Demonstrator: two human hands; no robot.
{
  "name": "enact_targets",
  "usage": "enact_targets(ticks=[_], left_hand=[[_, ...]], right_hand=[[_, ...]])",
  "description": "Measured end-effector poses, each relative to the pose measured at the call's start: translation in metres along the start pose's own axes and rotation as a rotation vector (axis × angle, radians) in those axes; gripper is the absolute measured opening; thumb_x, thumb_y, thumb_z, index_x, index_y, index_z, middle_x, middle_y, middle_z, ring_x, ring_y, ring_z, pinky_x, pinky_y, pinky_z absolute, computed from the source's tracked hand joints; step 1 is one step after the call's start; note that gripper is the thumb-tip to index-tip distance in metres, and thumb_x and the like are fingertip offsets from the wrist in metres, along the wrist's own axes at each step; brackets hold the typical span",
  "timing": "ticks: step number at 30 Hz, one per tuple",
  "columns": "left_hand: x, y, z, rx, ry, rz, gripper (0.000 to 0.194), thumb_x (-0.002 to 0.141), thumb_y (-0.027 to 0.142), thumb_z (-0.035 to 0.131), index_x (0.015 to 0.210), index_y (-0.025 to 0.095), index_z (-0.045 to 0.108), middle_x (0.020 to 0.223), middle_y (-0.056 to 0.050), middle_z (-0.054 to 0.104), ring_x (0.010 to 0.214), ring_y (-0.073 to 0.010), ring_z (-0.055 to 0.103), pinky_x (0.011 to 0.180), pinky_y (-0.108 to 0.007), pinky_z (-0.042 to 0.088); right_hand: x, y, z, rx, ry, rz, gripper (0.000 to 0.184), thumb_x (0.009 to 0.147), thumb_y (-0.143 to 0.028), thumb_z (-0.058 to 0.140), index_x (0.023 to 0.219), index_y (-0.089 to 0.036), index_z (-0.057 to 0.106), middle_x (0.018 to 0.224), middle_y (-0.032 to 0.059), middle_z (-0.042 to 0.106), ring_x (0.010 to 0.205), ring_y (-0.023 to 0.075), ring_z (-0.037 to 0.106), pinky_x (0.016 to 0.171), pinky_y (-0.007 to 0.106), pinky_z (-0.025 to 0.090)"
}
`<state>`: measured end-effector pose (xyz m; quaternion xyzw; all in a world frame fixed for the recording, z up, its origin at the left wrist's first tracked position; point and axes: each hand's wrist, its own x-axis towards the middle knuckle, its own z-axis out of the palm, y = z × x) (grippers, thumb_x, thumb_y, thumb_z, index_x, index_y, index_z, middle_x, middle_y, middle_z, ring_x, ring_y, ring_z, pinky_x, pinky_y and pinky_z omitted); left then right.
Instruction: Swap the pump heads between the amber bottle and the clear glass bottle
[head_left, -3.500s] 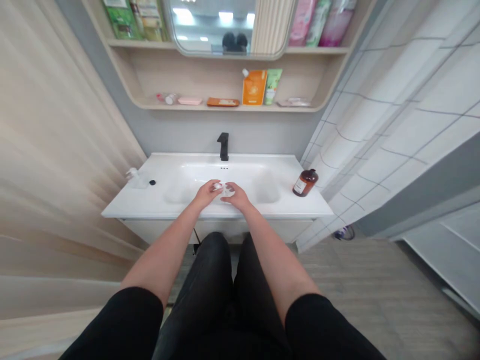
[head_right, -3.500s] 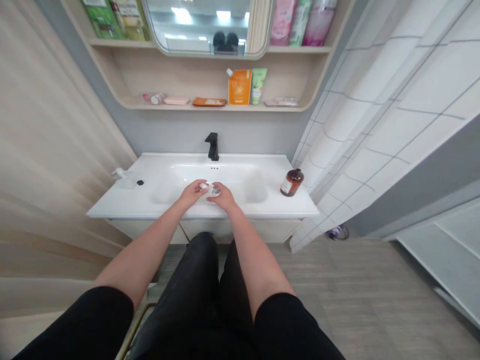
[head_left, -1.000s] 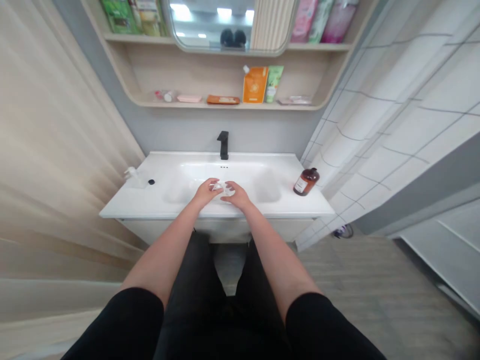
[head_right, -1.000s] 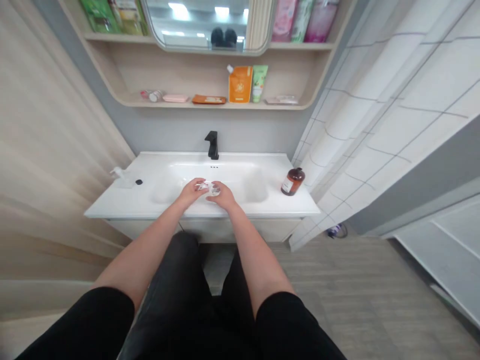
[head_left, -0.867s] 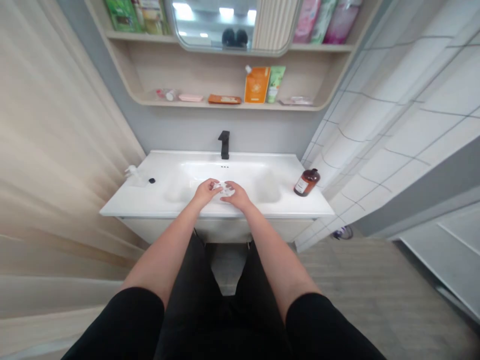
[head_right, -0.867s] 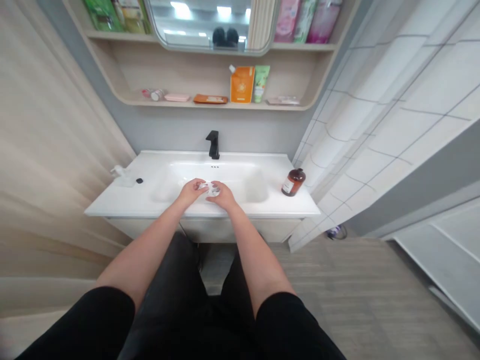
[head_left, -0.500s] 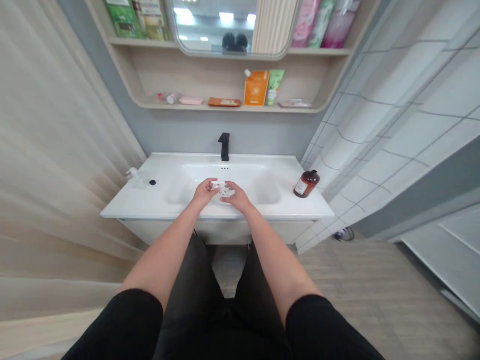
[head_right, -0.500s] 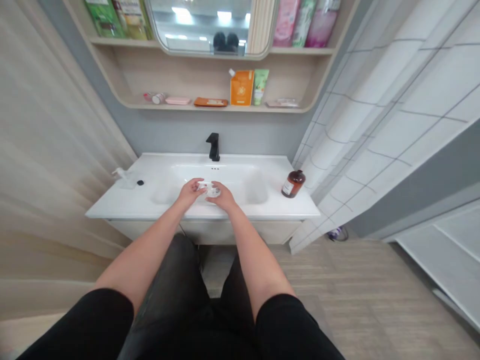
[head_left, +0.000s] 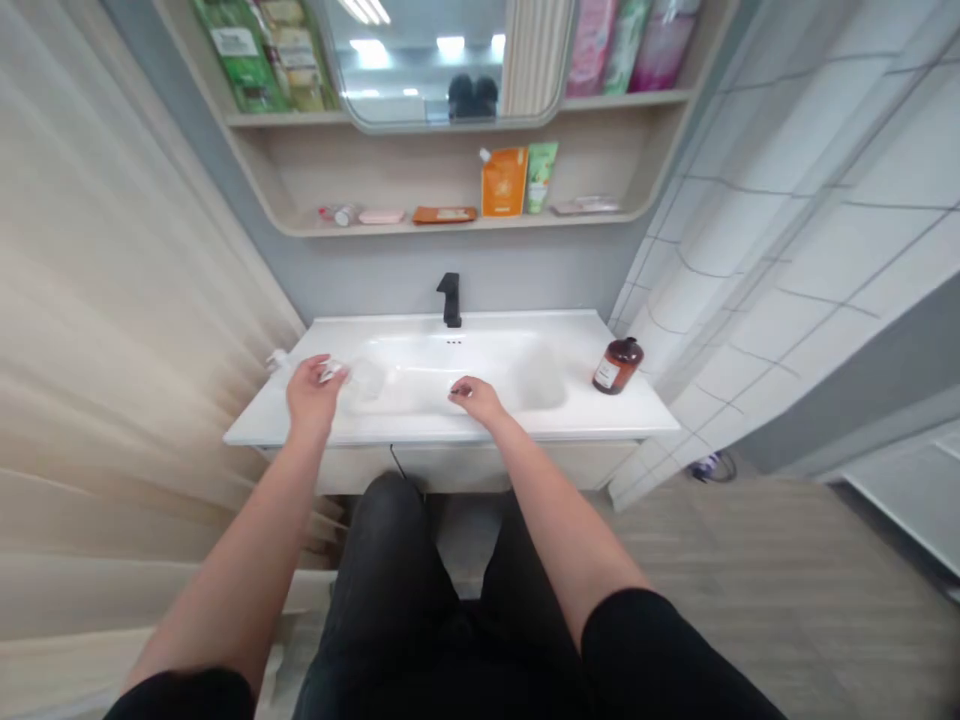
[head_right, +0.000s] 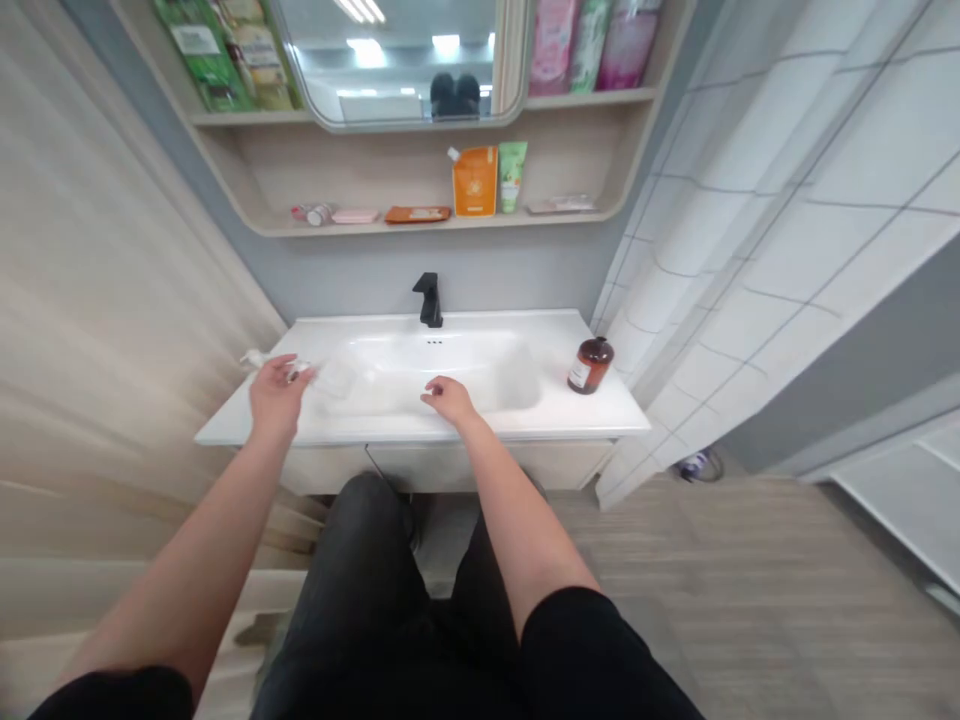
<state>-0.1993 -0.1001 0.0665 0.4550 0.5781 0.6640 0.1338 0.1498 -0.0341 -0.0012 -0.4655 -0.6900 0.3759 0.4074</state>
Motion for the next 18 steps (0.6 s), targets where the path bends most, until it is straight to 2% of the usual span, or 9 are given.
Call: enact_targets(ticks=[2, 4, 7, 10, 13, 15, 18], left_hand=[[0.018, 0.001, -0.047, 0.136, 0.152, 0.020, 0.051, 0.075, 0.031, 0.091, 0.120, 0.020, 0.070, 0.107, -0.005, 0.075, 0.103, -0.0220, 0.073, 0.103, -0.040, 0.059], [0.029, 0.002, -0.085, 0.318, 0.216, -0.019, 0.045, 0.075, 0.031, 0.091, 0.113, 0.022, 0.069, 0.105, -0.005, 0.075, 0.104, -0.0240, 0.072, 0.102, -0.041, 0.058], [0.035, 0.002, -0.116, 0.543, 0.243, -0.096, 0.037, 0.074, 0.031, 0.089, 0.102, 0.025, 0.065, 0.093, -0.002, 0.071, 0.099, -0.0259, 0.071, 0.093, -0.038, 0.057], [0.035, -0.002, -0.123, 0.644, 0.222, -0.141, 0.035, 0.073, 0.029, 0.087, 0.095, 0.025, 0.060, 0.085, 0.000, 0.066, 0.095, -0.0264, 0.069, 0.089, -0.035, 0.054], [0.034, -0.008, -0.121, 0.685, 0.196, -0.132, 0.033, 0.075, 0.028, 0.085, 0.098, 0.024, 0.061, 0.089, -0.001, 0.065, 0.096, -0.0270, 0.069, 0.093, -0.037, 0.053], [0.036, -0.007, -0.118, 0.726, 0.195, -0.046, 0.035, 0.078, 0.027, 0.083, 0.107, 0.023, 0.063, 0.096, -0.003, 0.066, 0.102, -0.0275, 0.068, 0.100, -0.040, 0.054], [0.039, 0.004, -0.105, 0.846, 0.155, 0.221, 0.039, 0.083, 0.022, 0.077, 0.120, 0.020, 0.066, 0.115, -0.008, 0.071, 0.120, -0.0303, 0.066, 0.113, -0.044, 0.051]], right_hand=[[0.001, 0.000, -0.001, 0.019, -0.039, 0.032, 0.013, 0.080, -0.036, 0.082, 0.086, -0.025, 0.077, 0.078, -0.0024, 0.071, 0.077, 0.0206, 0.066, 0.084, 0.035, 0.057], [0.002, 0.000, -0.001, 0.047, -0.059, 0.035, 0.015, 0.080, -0.039, 0.079, 0.083, -0.025, 0.075, 0.075, -0.0026, 0.070, 0.074, 0.0199, 0.062, 0.079, 0.033, 0.053], [0.001, 0.000, 0.000, 0.069, -0.064, 0.012, 0.018, 0.080, -0.043, 0.077, 0.083, -0.025, 0.075, 0.072, -0.0030, 0.067, 0.072, 0.0196, 0.059, 0.075, 0.031, 0.049], [-0.001, -0.001, -0.001, 0.066, -0.064, 0.003, 0.020, 0.079, -0.044, 0.077, 0.085, -0.025, 0.076, 0.070, -0.0037, 0.065, 0.071, 0.0193, 0.058, 0.072, 0.030, 0.047], [-0.002, -0.003, -0.002, 0.060, -0.065, 0.009, 0.020, 0.080, -0.044, 0.077, 0.087, -0.025, 0.076, 0.071, -0.0040, 0.065, 0.070, 0.0190, 0.058, 0.072, 0.030, 0.047], [-0.002, -0.003, -0.002, 0.060, -0.066, 0.014, 0.020, 0.079, -0.043, 0.077, 0.087, -0.025, 0.076, 0.071, -0.0038, 0.065, 0.071, 0.0191, 0.057, 0.072, 0.030, 0.046], [-0.003, -0.004, -0.002, 0.070, -0.072, 0.019, 0.021, 0.079, -0.045, 0.077, 0.087, -0.025, 0.075, 0.070, -0.0039, 0.063, 0.070, 0.0189, 0.055, 0.071, 0.030, 0.043]])
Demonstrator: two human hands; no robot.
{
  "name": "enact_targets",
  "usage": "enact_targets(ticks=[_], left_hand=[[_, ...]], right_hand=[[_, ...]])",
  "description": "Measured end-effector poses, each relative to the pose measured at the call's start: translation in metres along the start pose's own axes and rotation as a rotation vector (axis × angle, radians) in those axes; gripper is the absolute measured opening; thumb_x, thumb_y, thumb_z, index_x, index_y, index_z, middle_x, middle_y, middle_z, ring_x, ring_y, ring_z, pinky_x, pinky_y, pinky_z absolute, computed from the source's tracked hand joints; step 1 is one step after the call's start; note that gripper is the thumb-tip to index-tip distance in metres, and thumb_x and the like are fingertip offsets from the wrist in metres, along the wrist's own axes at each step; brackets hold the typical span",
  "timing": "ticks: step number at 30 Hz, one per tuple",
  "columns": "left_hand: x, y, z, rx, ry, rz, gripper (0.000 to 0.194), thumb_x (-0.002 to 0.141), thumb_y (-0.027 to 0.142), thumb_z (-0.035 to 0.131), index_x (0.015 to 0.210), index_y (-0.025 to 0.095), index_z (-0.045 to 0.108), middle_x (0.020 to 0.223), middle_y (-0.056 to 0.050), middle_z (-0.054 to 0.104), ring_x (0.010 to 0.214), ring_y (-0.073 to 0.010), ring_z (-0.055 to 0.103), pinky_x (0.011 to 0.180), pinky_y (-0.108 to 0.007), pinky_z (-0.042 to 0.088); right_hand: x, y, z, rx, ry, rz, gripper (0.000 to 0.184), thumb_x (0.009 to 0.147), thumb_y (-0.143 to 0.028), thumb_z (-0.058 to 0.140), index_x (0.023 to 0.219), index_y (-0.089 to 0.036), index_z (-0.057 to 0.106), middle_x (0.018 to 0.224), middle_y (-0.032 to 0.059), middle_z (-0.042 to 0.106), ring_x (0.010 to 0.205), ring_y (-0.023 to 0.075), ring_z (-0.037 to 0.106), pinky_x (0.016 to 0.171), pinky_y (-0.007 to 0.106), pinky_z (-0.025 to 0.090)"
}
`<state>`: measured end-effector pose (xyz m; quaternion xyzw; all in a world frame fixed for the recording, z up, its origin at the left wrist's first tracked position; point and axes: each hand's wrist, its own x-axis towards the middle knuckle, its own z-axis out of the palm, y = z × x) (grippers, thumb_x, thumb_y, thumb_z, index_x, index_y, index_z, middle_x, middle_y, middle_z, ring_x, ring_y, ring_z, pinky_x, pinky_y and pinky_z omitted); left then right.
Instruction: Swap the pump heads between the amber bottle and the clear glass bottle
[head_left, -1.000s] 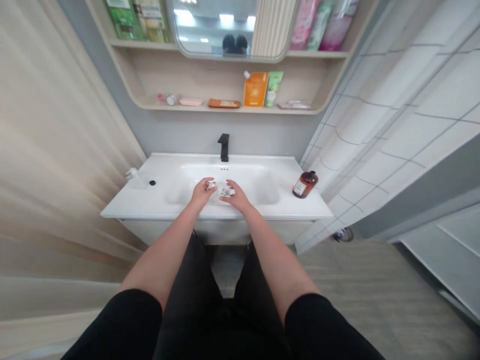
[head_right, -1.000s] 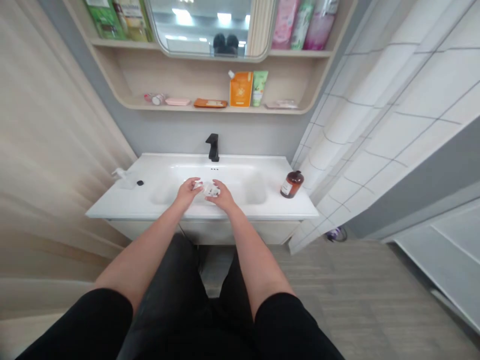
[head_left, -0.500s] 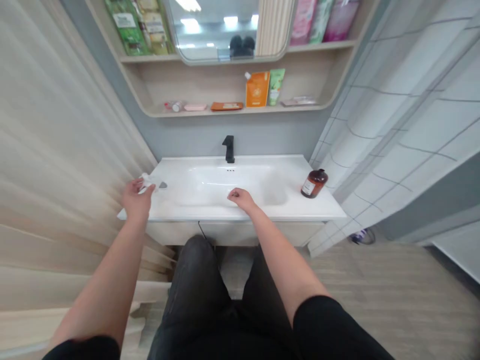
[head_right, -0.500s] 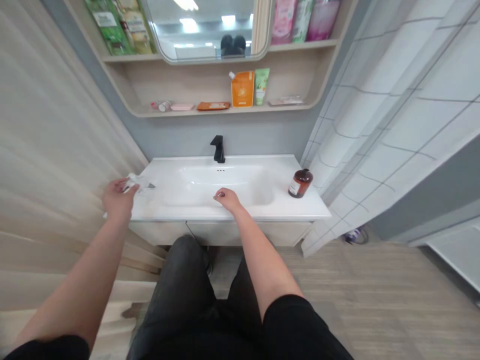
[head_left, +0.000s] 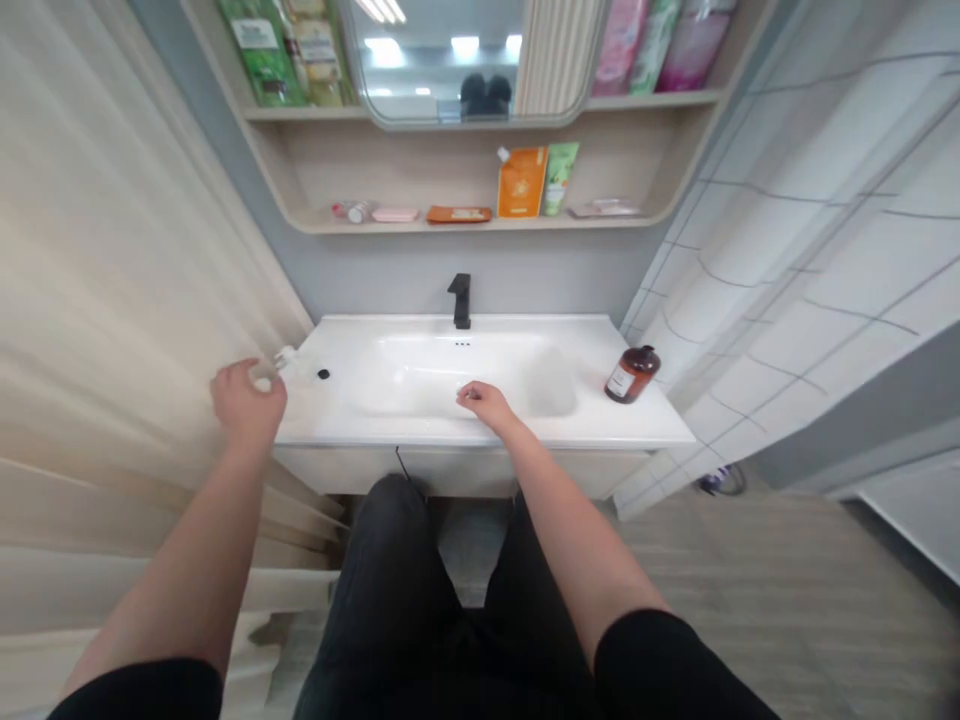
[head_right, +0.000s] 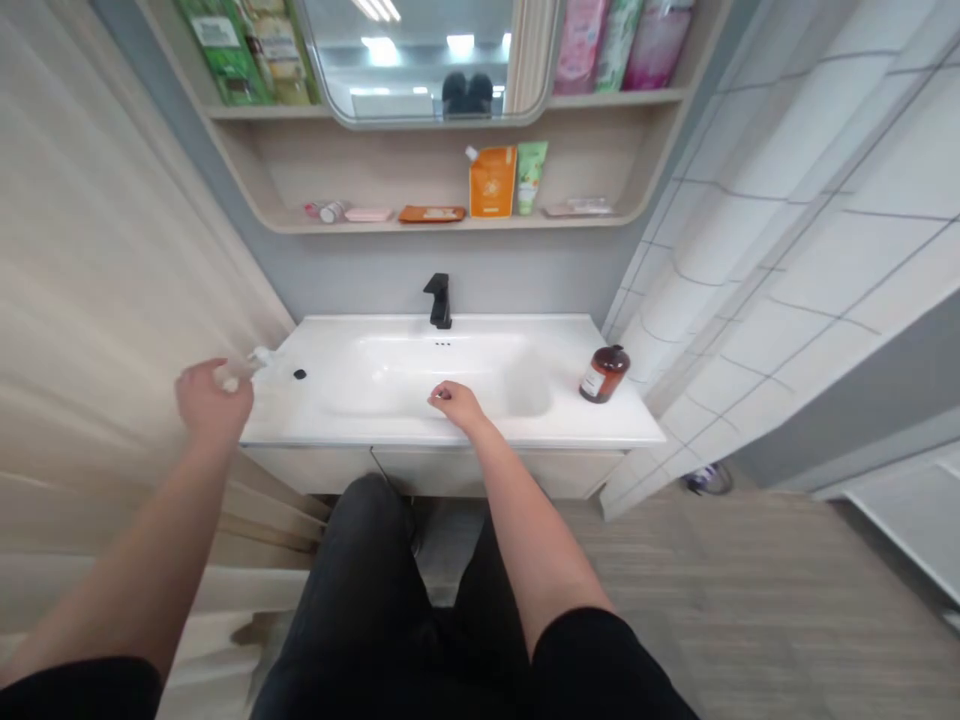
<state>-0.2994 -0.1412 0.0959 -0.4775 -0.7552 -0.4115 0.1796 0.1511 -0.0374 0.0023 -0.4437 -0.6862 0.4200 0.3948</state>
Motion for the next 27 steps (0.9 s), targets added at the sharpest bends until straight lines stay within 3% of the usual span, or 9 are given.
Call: enact_targets(ticks=[2, 4, 6, 9, 13, 17, 27], left_hand=[[0.004, 0.019, 0.005, 0.087, -0.107, 0.202, 0.038, 0.091, 0.022, 0.069, 0.129, 0.018, 0.069, 0.132, -0.014, 0.072, 0.129, -0.0329, 0.064, 0.117, -0.046, 0.050], [0.005, 0.041, 0.016, 0.199, -0.352, 0.313, 0.037, 0.100, 0.021, 0.057, 0.134, 0.016, 0.071, 0.143, -0.018, 0.072, 0.127, -0.0355, 0.067, 0.113, -0.048, 0.053], [0.004, 0.058, 0.032, 0.343, -0.582, 0.314, 0.042, 0.103, 0.016, 0.046, 0.136, 0.012, 0.073, 0.144, -0.024, 0.071, 0.119, -0.0381, 0.072, 0.103, -0.049, 0.056], [0.003, 0.068, 0.057, 0.478, -0.742, 0.268, 0.046, 0.103, 0.013, 0.044, 0.141, 0.005, 0.070, 0.141, -0.032, 0.069, 0.115, -0.0411, 0.074, 0.096, -0.049, 0.057], [0.012, 0.058, 0.081, 0.547, -0.799, 0.267, 0.048, 0.106, 0.015, 0.042, 0.144, 0.002, 0.068, 0.140, -0.035, 0.067, 0.112, -0.0415, 0.074, 0.091, -0.048, 0.057], [0.026, 0.046, 0.097, 0.603, -0.841, 0.322, 0.047, 0.106, 0.010, 0.038, 0.140, 0.003, 0.070, 0.137, -0.030, 0.068, 0.112, -0.0374, 0.074, 0.094, -0.046, 0.057], [0.037, 0.037, 0.113, 0.636, -0.851, 0.377, 0.035, 0.099, 0.011, 0.048, 0.120, 0.006, 0.075, 0.120, -0.029, 0.073, 0.112, -0.0405, 0.075, 0.096, -0.046, 0.057]], right_hand=[[0.000, 0.000, 0.001, 0.015, -0.003, 0.003, 0.023, 0.079, -0.047, 0.077, 0.088, -0.025, 0.075, 0.069, -0.0044, 0.061, 0.069, 0.0182, 0.053, 0.070, 0.030, 0.040], [-0.001, -0.001, 0.001, 0.029, -0.007, 0.008, 0.026, 0.079, -0.048, 0.076, 0.088, -0.024, 0.075, 0.067, -0.0052, 0.057, 0.067, 0.0176, 0.051, 0.068, 0.030, 0.037], [-0.001, -0.002, 0.001, 0.037, -0.005, 0.013, 0.028, 0.079, -0.049, 0.076, 0.089, -0.024, 0.075, 0.065, -0.0059, 0.054, 0.065, 0.0172, 0.049, 0.067, 0.031, 0.035], [-0.003, -0.005, 0.000, 0.030, -0.007, 0.009, 0.027, 0.080, -0.049, 0.076, 0.089, -0.024, 0.075, 0.066, -0.0055, 0.055, 0.066, 0.0169, 0.049, 0.068, 0.031, 0.036], [-0.004, -0.008, -0.001, 0.004, -0.011, 0.005, 0.023, 0.080, -0.045, 0.076, 0.088, -0.024, 0.075, 0.067, -0.0055, 0.058, 0.067, 0.0167, 0.051, 0.071, 0.030, 0.037], [-0.004, -0.006, 0.000, 0.018, -0.010, 0.005, 0.021, 0.080, -0.043, 0.078, 0.087, -0.024, 0.075, 0.065, -0.0062, 0.056, 0.067, 0.0164, 0.050, 0.071, 0.030, 0.036], [0.003, 0.005, 0.000, 0.061, -0.007, 0.002, 0.019, 0.083, -0.042, 0.076, 0.090, -0.024, 0.076, 0.074, -0.0034, 0.064, 0.071, 0.0174, 0.054, 0.070, 0.029, 0.039]])
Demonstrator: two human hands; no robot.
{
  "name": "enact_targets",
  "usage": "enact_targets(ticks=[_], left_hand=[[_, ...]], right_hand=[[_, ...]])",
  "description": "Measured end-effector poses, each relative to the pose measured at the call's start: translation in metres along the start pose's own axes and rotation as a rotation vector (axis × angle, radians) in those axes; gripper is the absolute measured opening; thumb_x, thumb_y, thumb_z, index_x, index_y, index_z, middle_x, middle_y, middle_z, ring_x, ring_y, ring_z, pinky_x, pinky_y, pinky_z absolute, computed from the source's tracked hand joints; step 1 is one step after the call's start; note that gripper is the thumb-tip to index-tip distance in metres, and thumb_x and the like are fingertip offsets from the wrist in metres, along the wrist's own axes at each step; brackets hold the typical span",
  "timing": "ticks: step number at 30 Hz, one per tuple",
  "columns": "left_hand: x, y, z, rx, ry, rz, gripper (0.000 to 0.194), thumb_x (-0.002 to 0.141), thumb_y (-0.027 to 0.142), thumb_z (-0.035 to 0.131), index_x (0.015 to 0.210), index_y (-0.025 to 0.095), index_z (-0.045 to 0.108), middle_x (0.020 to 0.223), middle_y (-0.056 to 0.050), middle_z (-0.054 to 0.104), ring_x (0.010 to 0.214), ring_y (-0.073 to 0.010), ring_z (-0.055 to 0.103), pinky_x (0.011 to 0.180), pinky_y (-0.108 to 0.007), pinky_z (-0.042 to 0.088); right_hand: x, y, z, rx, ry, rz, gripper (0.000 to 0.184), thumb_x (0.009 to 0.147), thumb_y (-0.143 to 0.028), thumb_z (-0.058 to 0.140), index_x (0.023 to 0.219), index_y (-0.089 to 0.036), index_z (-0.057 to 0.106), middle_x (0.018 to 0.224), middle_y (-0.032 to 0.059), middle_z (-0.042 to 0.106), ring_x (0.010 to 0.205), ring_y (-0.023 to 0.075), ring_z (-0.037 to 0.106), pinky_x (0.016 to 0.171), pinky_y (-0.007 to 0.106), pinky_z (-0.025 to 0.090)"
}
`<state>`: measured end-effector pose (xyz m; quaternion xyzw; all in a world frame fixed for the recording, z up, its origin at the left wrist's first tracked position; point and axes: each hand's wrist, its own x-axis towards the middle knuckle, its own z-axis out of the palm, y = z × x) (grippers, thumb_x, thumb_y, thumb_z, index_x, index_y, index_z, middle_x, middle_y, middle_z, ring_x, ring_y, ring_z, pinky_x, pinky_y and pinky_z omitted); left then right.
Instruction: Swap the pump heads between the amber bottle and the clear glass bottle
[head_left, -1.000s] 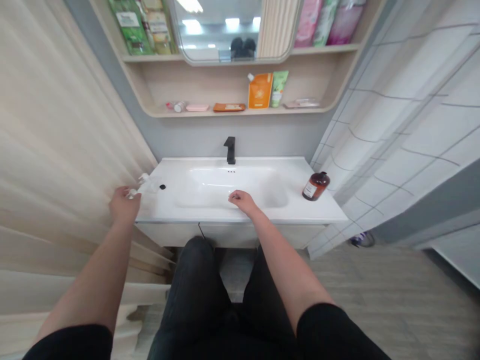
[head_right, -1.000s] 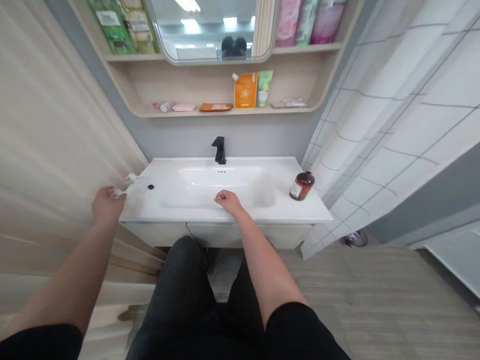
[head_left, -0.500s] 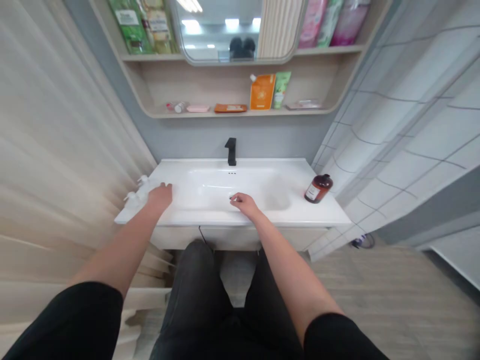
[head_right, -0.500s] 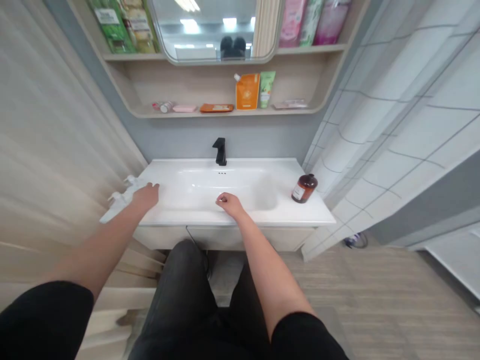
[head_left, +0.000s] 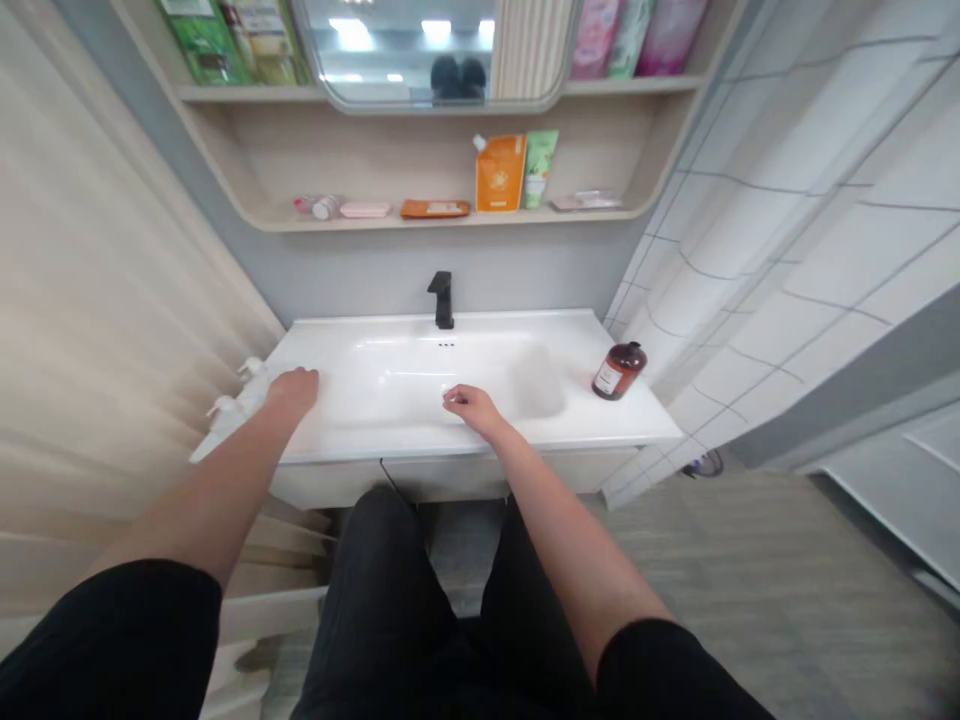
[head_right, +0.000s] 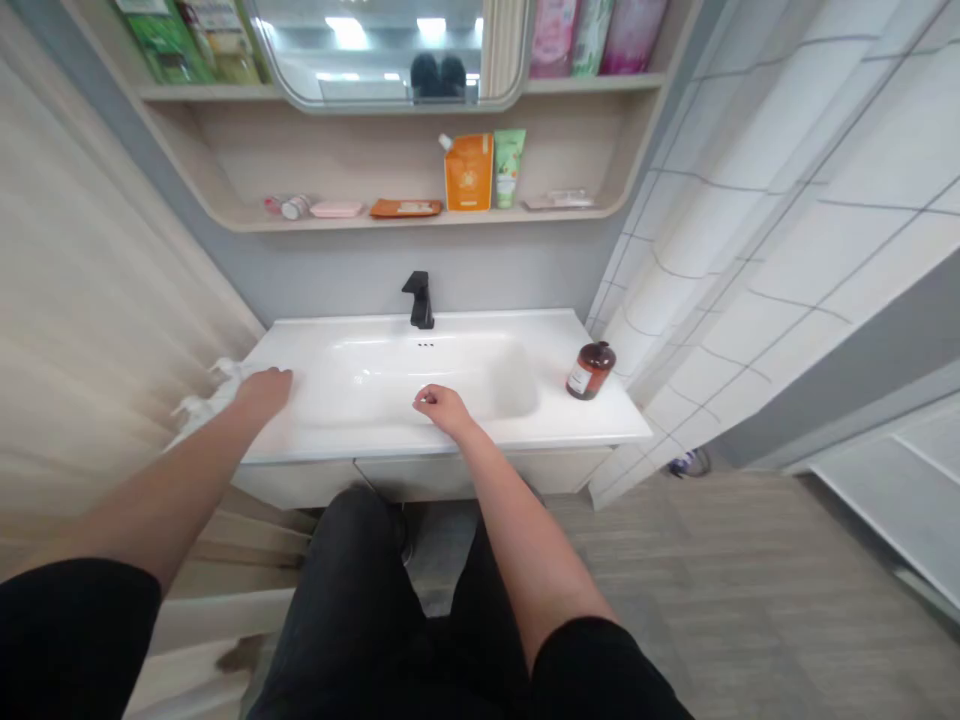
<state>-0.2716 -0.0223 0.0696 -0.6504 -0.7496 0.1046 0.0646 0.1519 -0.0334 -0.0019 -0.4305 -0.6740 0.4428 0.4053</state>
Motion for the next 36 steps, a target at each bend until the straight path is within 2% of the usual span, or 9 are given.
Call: enact_targets(ticks=[6, 10, 15, 19, 22, 28, 30, 32, 36], left_hand=[[-0.003, 0.018, -0.006, -0.048, 0.067, 0.081, 0.038, 0.098, 0.008, 0.046, 0.119, 0.007, 0.078, 0.124, -0.028, 0.074, 0.110, -0.0396, 0.076, 0.097, -0.048, 0.059], [-0.024, 0.086, -0.006, -0.436, 0.214, 0.251, 0.034, 0.098, 0.020, 0.061, 0.126, 0.016, 0.080, 0.126, -0.017, 0.079, 0.111, -0.0323, 0.077, 0.107, -0.042, 0.058], [-0.061, 0.192, 0.005, -0.765, 0.203, 0.346, 0.025, 0.097, 0.025, 0.069, 0.118, 0.019, 0.081, 0.117, -0.012, 0.081, 0.101, -0.0265, 0.078, 0.101, -0.037, 0.060], [-0.073, 0.223, 0.008, -0.740, 0.216, 0.354, 0.021, 0.095, 0.016, 0.067, 0.111, 0.018, 0.080, 0.115, -0.014, 0.081, 0.109, -0.0299, 0.076, 0.105, -0.041, 0.059], [-0.075, 0.222, 0.006, -0.714, 0.214, 0.363, 0.021, 0.092, 0.011, 0.066, 0.108, 0.018, 0.078, 0.114, -0.014, 0.079, 0.112, -0.0308, 0.075, 0.106, -0.041, 0.057], [-0.074, 0.219, 0.006, -0.737, 0.197, 0.345, 0.017, 0.089, 0.009, 0.068, 0.099, 0.020, 0.074, 0.110, -0.012, 0.077, 0.109, -0.0290, 0.073, 0.101, -0.038, 0.055], [-0.072, 0.219, 0.006, -0.744, 0.187, 0.336, 0.015, 0.089, 0.009, 0.069, 0.098, 0.020, 0.073, 0.108, -0.011, 0.077, 0.105, -0.0283, 0.073, 0.098, -0.037, 0.055], [-0.070, 0.219, 0.007, -0.756, 0.174, 0.329, 0.014, 0.089, 0.010, 0.070, 0.097, 0.021, 0.072, 0.106, -0.010, 0.077, 0.102, -0.0275, 0.072, 0.095, -0.036, 0.054], [-0.068, 0.218, 0.006, -0.809, 0.151, 0.306, 0.012, 0.088, 0.012, 0.073, 0.093, 0.022, 0.072, 0.101, -0.008, 0.078, 0.099, -0.0264, 0.073, 0.092, -0.034, 0.053]], right_hand=[[0.003, 0.005, 0.001, 0.001, -0.004, -0.001, 0.016, 0.083, -0.040, 0.075, 0.089, -0.025, 0.076, 0.077, -0.0024, 0.068, 0.072, 0.0184, 0.057, 0.073, 0.030, 0.043], [0.002, 0.006, 0.001, 0.026, 0.006, -0.018, 0.016, 0.084, -0.041, 0.074, 0.087, -0.025, 0.075, 0.079, -0.0019, 0.070, 0.073, 0.0189, 0.059, 0.075, 0.030, 0.046], [-0.001, -0.005, 0.001, -0.061, 0.051, 0.002, 0.014, 0.081, -0.039, 0.077, 0.086, -0.026, 0.076, 0.072, -0.0031, 0.067, 0.071, 0.0194, 0.060, 0.074, 0.031, 0.047], [-0.012, -0.018, -0.009, -0.113, 0.201, -0.035, 0.018, 0.081, -0.038, 0.075, 0.095, -0.026, 0.076, 0.078, -0.0022, 0.070, 0.077, 0.0211, 0.065, 0.079, 0.033, 0.052], [-0.038, -0.018, -0.047, -0.151, 0.463, -0.100, 0.026, 0.084, -0.040, 0.070, 0.105, -0.025, 0.071, 0.087, 0.0006, 0.071, 0.080, 0.0222, 0.065, 0.084, 0.036, 0.054], [-0.101, 0.013, -0.191, -0.453, 1.245, -0.018, 0.048, 0.085, -0.054, 0.076, 0.118, -0.023, 0.059, 0.112, 0.0093, 0.065, 0.105, 0.0296, 0.064, 0.107, 0.049, 0.054], [-0.107, 0.024, -0.228, -0.483, 1.289, 0.033, 0.074, 0.076, -0.057, 0.085, 0.134, -0.019, 0.056, 0.134, 0.0168, 0.063, 0.119, 0.0338, 0.064, 0.114, 0.054, 0.053], [-0.103, 0.030, -0.251, -0.466, 1.211, 0.087, 0.099, 0.069, -0.058, 0.090, 0.149, -0.015, 0.050, 0.150, 0.0237, 0.058, 0.131, 0.0368, 0.063, 0.119, 0.054, 0.052], [-0.082, 0.027, -0.267, -0.388, 1.009, 0.138, 0.115, 0.064, -0.055, 0.093, 0.160, -0.014, 0.043, 0.158, 0.0275, 0.059, 0.144, 0.0384, 0.062, 0.124, 0.051, 0.050]])
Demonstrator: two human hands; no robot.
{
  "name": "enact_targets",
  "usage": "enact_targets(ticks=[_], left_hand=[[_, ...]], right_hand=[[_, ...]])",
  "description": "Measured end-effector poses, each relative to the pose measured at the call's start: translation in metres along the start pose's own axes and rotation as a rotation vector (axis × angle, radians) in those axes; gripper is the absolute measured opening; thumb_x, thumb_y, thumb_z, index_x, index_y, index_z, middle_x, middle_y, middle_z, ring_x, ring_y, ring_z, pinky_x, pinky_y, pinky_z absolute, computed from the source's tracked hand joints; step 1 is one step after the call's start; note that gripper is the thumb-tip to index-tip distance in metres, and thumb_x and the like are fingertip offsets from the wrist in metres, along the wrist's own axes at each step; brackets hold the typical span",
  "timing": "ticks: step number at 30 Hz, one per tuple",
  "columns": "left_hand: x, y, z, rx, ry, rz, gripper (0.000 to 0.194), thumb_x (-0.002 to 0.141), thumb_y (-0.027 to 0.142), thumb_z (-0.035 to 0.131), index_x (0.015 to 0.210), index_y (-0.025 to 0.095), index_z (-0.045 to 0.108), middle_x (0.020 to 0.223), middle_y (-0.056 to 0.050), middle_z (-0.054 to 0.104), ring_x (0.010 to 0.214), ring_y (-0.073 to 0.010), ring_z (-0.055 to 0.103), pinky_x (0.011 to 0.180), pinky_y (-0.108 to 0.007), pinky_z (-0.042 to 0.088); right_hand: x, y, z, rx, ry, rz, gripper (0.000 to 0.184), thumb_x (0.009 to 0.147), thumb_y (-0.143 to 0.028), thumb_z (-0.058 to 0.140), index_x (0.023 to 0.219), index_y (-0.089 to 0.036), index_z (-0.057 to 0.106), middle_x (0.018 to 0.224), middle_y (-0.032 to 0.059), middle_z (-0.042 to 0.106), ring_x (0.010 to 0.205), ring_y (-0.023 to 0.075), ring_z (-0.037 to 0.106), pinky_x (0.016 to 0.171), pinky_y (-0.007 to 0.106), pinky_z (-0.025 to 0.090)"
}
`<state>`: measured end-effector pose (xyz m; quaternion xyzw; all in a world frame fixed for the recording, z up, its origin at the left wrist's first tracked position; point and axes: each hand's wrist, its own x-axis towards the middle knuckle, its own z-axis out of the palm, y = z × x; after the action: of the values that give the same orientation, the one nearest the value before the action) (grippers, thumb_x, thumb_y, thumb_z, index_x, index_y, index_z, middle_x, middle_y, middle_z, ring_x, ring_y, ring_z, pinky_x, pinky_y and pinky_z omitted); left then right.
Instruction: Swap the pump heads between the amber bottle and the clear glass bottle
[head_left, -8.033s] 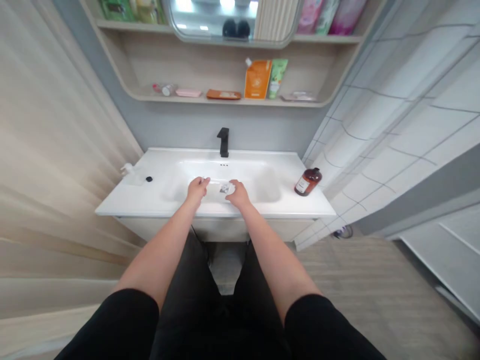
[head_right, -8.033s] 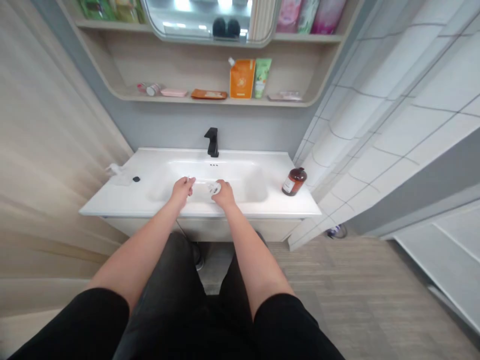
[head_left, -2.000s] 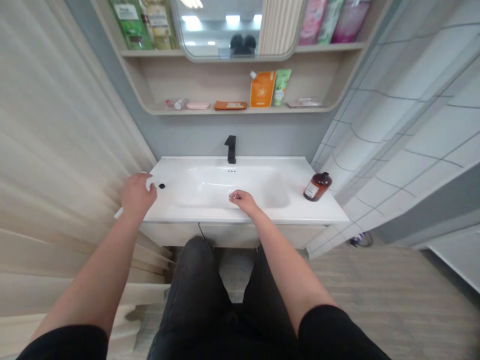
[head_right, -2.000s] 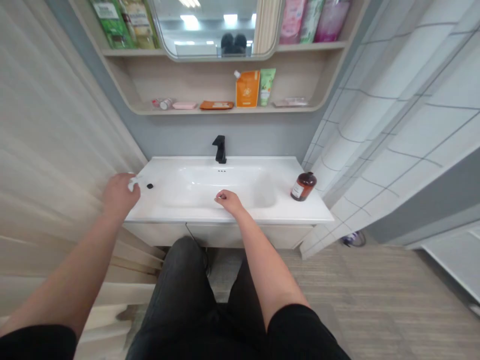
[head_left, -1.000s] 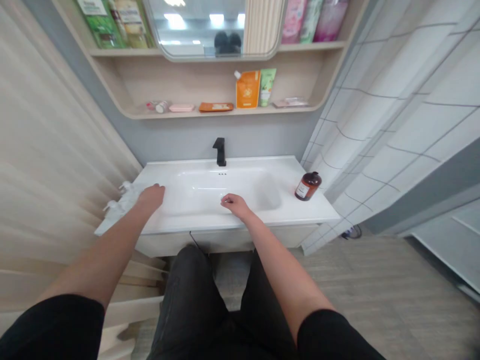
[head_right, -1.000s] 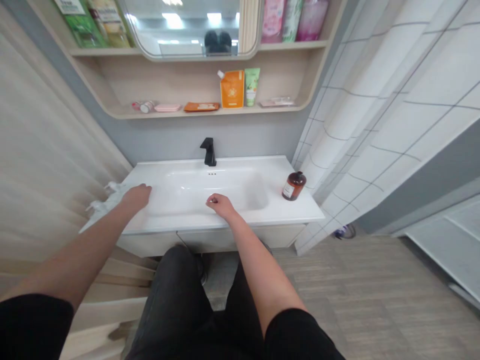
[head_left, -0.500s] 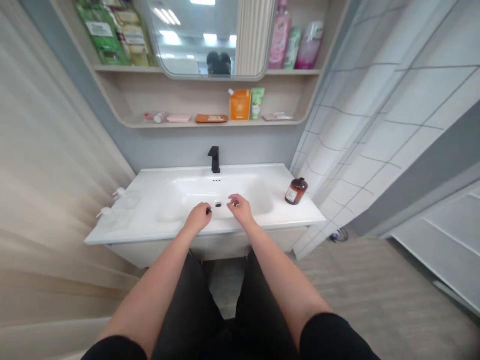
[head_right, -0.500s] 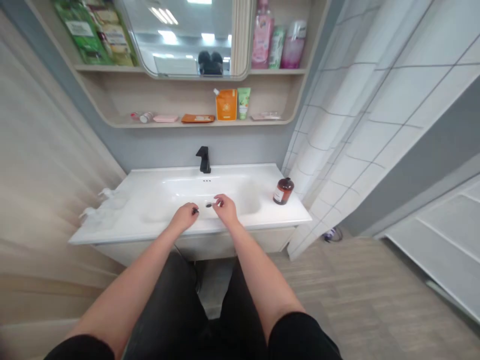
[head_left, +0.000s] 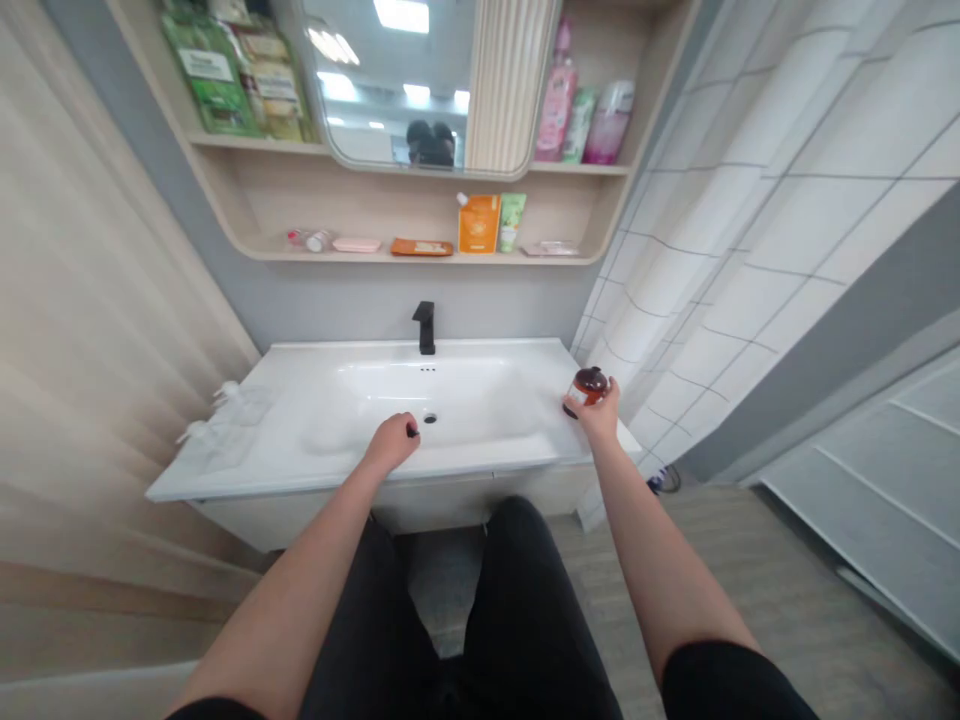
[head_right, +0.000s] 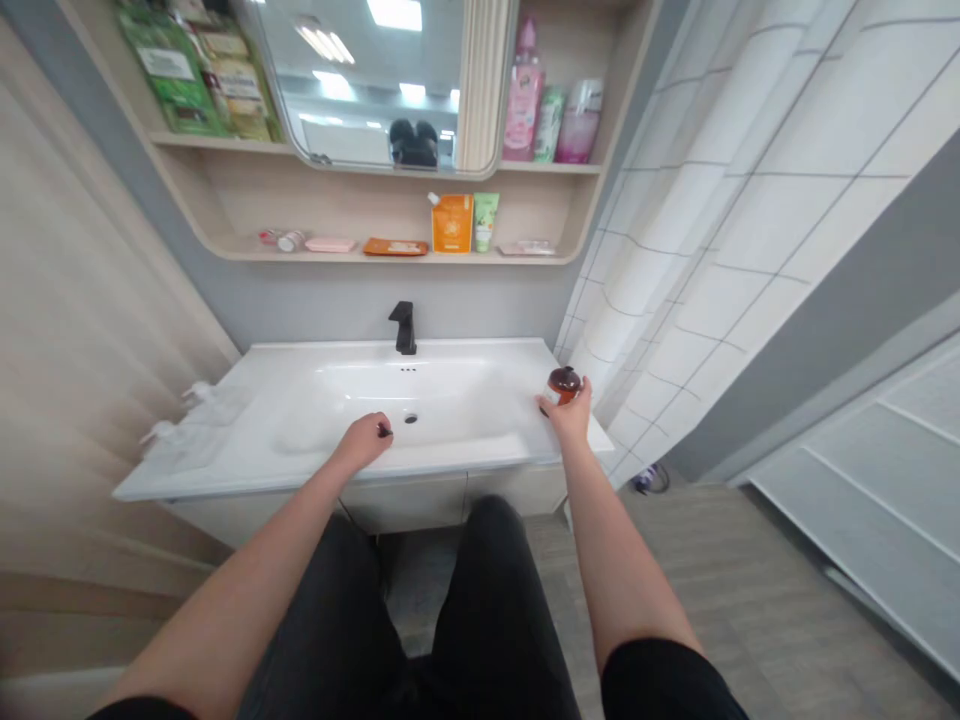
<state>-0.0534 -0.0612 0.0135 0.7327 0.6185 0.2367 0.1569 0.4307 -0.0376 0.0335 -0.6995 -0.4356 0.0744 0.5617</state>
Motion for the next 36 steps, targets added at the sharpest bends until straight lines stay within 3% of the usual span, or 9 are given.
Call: enact_targets(ticks=[3, 6, 8, 11, 19, 23, 27, 32, 36], left_hand=[[0.000, 0.000, -0.001, -0.061, 0.017, -0.020, 0.012, 0.086, 0.012, 0.074, 0.090, 0.023, 0.071, 0.098, -0.007, 0.079, 0.095, -0.0255, 0.074, 0.090, -0.034, 0.053], [0.000, -0.001, -0.001, -0.130, 0.026, -0.058, 0.012, 0.085, 0.013, 0.076, 0.089, 0.023, 0.070, 0.095, -0.005, 0.079, 0.090, -0.0237, 0.073, 0.085, -0.033, 0.052], [0.001, -0.002, -0.002, -0.172, 0.030, -0.091, 0.012, 0.085, 0.014, 0.077, 0.088, 0.023, 0.069, 0.091, -0.004, 0.078, 0.086, -0.0225, 0.073, 0.083, -0.032, 0.051], [0.004, -0.005, -0.001, -0.225, 0.052, -0.132, 0.014, 0.086, 0.016, 0.078, 0.089, 0.024, 0.068, 0.088, -0.002, 0.077, 0.083, -0.0212, 0.072, 0.081, -0.030, 0.051], [0.012, -0.012, 0.006, -0.459, 0.090, -0.178, 0.013, 0.084, 0.019, 0.082, 0.088, 0.023, 0.070, 0.091, -0.002, 0.081, 0.086, -0.0211, 0.078, 0.083, -0.031, 0.055], [0.014, -0.009, 0.004, -0.591, 0.145, -0.144, 0.010, 0.084, 0.021, 0.081, 0.086, 0.024, 0.072, 0.091, -0.003, 0.082, 0.092, -0.0235, 0.081, 0.092, -0.035, 0.059], [0.020, 0.003, 0.000, -0.691, 0.256, -0.160, 0.010, 0.086, 0.024, 0.082, 0.089, 0.024, 0.072, 0.097, -0.005, 0.084, 0.097, -0.0234, 0.082, 0.096, -0.037, 0.062], [0.036, 0.035, 0.005, -0.708, 0.398, -0.124, 0.008, 0.096, 0.030, 0.077, 0.099, 0.023, 0.073, 0.110, -0.009, 0.085, 0.105, -0.0231, 0.082, 0.099, -0.037, 0.064], [0.049, 0.062, 0.012, -0.740, 0.351, -0.054, 0.008, 0.097, 0.028, 0.075, 0.104, 0.024, 0.074, 0.114, -0.010, 0.085, 0.104, -0.0223, 0.082, 0.099, -0.037, 0.065]], right_hand=[[0.009, -0.007, 0.006, 0.017, -0.026, 0.080, 0.103, 0.063, -0.048, 0.094, 0.152, -0.018, 0.051, 0.142, 0.0241, 0.072, 0.133, 0.0392, 0.071, 0.117, 0.053, 0.054], [0.016, -0.007, 0.010, -0.022, 0.003, 0.150, 0.079, 0.057, -0.045, 0.100, 0.123, -0.020, 0.065, 0.116, 0.0207, 0.080, 0.114, 0.0410, 0.076, 0.106, 0.057, 0.059], [0.017, -0.007, 0.014, -0.014, 0.009, 0.134, 0.070, 0.052, -0.045, 0.102, 0.108, -0.022, 0.066, 0.106, 0.0181, 0.081, 0.107, 0.0413, 0.077, 0.102, 0.059, 0.059], [0.007, -0.014, 0.027, 0.051, -0.068, 0.061, 0.070, 0.051, -0.049, 0.102, 0.106, -0.024, 0.067, 0.105, 0.0138, 0.083, 0.103, 0.0387, 0.078, 0.102, 0.058, 0.059], [-0.083, -0.071, 0.106, 0.338, -0.545, -0.007, 0.074, 0.053, -0.045, 0.100, 0.117, -0.024, 0.068, 0.112, 0.0081, 0.085, 0.104, 0.0309, 0.081, 0.100, 0.047, 0.061], [-0.123, -0.100, 0.143, 0.375, -0.654, 0.027, 0.073, 0.052, -0.038, 0.099, 0.117, -0.025, 0.068, 0.112, 0.0058, 0.084, 0.105, 0.0308, 0.079, 0.100, 0.047, 0.061], [-0.145, -0.117, 0.172, 0.369, -0.730, 0.044, 0.071, 0.052, -0.033, 0.098, 0.114, -0.025, 0.066, 0.109, 0.0041, 0.083, 0.104, 0.0299, 0.078, 0.098, 0.044, 0.061], [-0.156, -0.116, 0.194, 0.322, -0.787, 0.016, 0.069, 0.049, -0.027, 0.098, 0.110, -0.025, 0.065, 0.105, 0.0018, 0.083, 0.100, 0.0299, 0.079, 0.097, 0.044, 0.062], [-0.158, -0.109, 0.194, 0.282, -0.844, -0.042, 0.065, 0.053, -0.024, 0.096, 0.110, -0.027, 0.065, 0.105, 0.0009, 0.083, 0.096, 0.0289, 0.078, 0.093, 0.044, 0.062]])
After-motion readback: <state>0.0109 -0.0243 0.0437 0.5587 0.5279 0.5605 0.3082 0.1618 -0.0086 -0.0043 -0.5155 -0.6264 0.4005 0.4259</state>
